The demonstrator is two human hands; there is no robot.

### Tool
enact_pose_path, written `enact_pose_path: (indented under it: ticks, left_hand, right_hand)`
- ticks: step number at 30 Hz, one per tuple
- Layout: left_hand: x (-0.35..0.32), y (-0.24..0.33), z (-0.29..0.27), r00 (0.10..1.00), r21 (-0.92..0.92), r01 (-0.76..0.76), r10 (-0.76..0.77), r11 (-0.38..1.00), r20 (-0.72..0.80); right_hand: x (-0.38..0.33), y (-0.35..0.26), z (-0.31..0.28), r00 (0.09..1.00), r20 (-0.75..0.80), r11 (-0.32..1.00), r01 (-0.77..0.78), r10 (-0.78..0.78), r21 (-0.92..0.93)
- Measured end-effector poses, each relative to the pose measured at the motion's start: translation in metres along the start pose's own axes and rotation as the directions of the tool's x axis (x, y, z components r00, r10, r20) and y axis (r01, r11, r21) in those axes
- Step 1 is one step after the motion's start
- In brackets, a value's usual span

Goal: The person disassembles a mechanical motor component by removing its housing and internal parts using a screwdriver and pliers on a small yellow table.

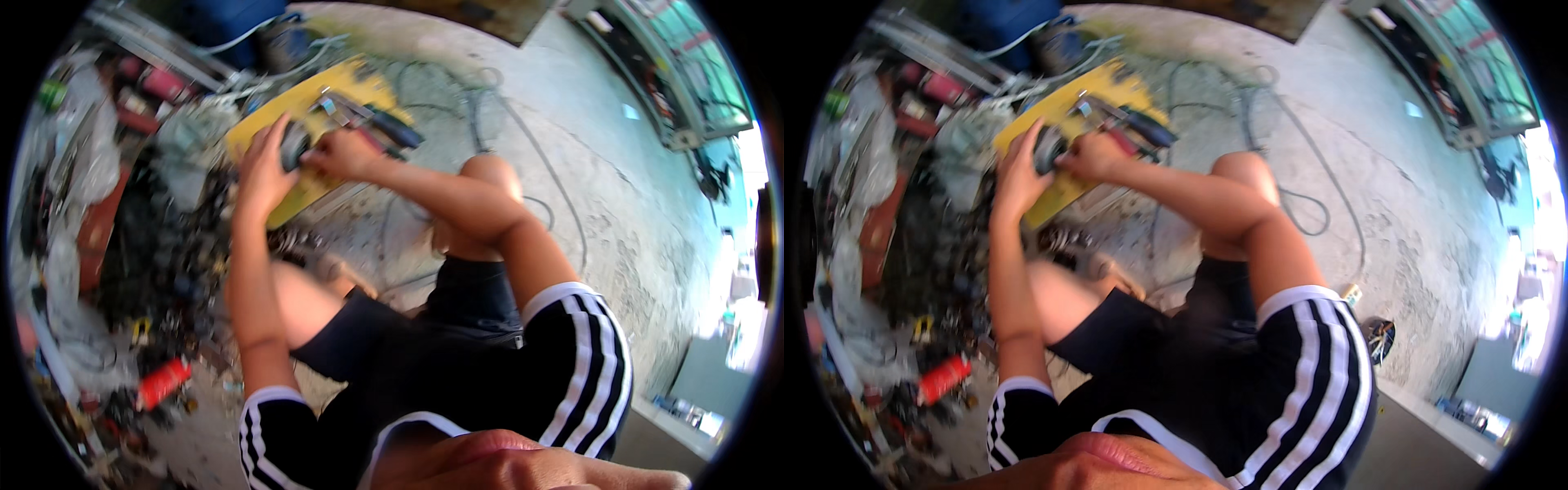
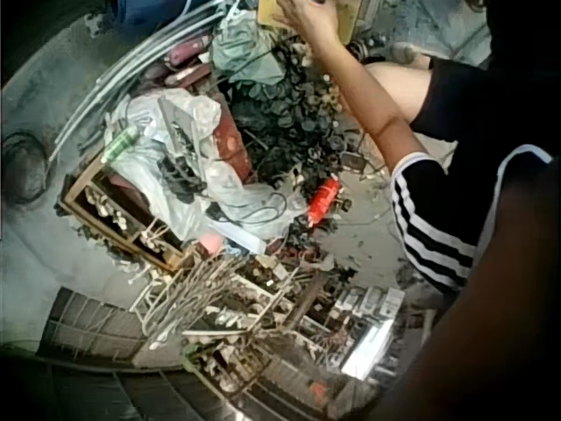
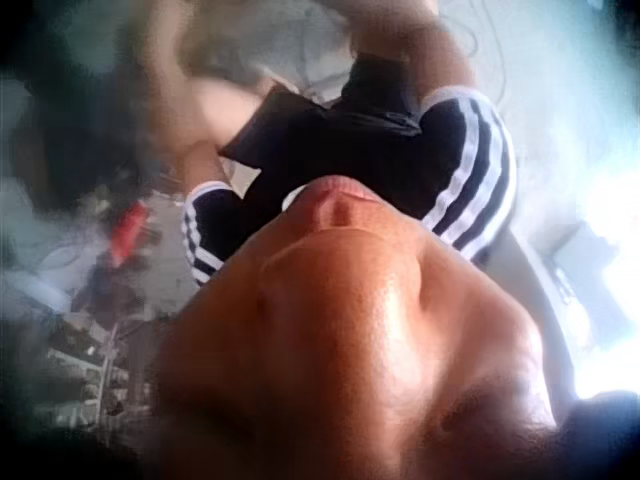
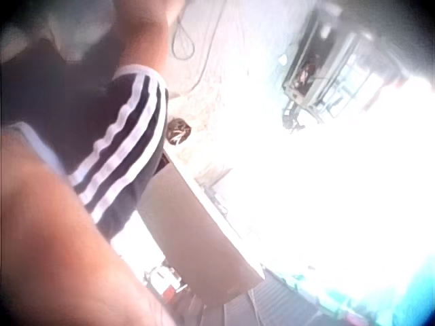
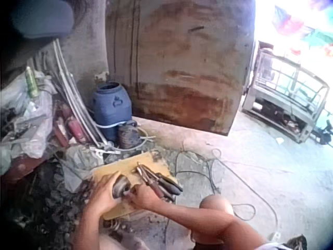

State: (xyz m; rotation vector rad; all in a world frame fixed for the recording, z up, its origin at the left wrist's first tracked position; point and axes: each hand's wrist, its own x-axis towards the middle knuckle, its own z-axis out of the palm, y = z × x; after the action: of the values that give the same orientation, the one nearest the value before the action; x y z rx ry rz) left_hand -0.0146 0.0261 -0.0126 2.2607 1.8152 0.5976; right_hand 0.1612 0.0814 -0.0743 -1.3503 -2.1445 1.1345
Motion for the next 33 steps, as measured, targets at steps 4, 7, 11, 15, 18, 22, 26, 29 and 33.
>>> enact_pose_path:
  ticks: [4, 7, 11, 15, 18, 22, 26, 29, 33]
  left_hand:
    - [-0.004, -0.004, 0.002, 0.992, 0.131, 0.09, -0.101, 0.987, 0.077]
    - [-0.01, 0.003, 0.006, 0.987, 0.248, 0.131, -0.149, 0.96, 0.054]
    - [-0.009, 0.006, 0.014, 0.99, 0.393, 0.125, -0.142, 0.911, 0.015]
    - [-0.002, 0.006, 0.017, 0.979, 0.391, 0.18, -0.204, 0.903, 0.019]
    - [0.002, 0.002, 0.019, 0.978, 0.476, 0.155, -0.203, 0.866, 0.051]
    - [0.004, 0.005, 0.021, 0.973, 0.533, 0.159, -0.224, 0.831, 0.06]
    - [0.014, 0.004, 0.024, 0.938, 0.562, 0.241, -0.338, 0.791, 0.074]
    - [0.014, -0.004, 0.031, 0.958, 0.562, 0.215, -0.284, 0.799, 0.038]
    - [0.019, -0.009, 0.026, 0.954, 0.493, 0.245, -0.298, 0.835, 0.03]
  right_hand:
    - [-0.002, -0.005, 0.004, 1.0, -0.018, 0.999, 0.025, -0.024, 0.041]
    - [-0.006, -0.008, 0.005, 1.0, -0.014, 0.999, 0.019, -0.018, 0.05]
    - [-0.006, -0.006, 0.006, 0.998, -0.008, 0.998, 0.055, -0.055, -0.016]
    - [-0.005, -0.016, 0.005, 0.997, 0.016, 0.986, 0.076, -0.074, -0.145]
    - [-0.005, -0.018, 0.011, 0.997, -0.018, 0.972, 0.073, -0.079, -0.225]
    - [0.002, -0.015, 0.01, 0.996, 0.04, 0.972, 0.091, -0.085, -0.216]
    - [0.01, -0.012, 0.009, 0.987, 0.147, 0.985, 0.087, -0.065, -0.152]
    - [0.014, 0.002, 0.011, 0.974, 0.209, 0.995, 0.08, -0.092, 0.066]
    - [0.028, 0.01, 0.034, 0.984, 0.174, 0.983, 0.013, -0.046, 0.184]
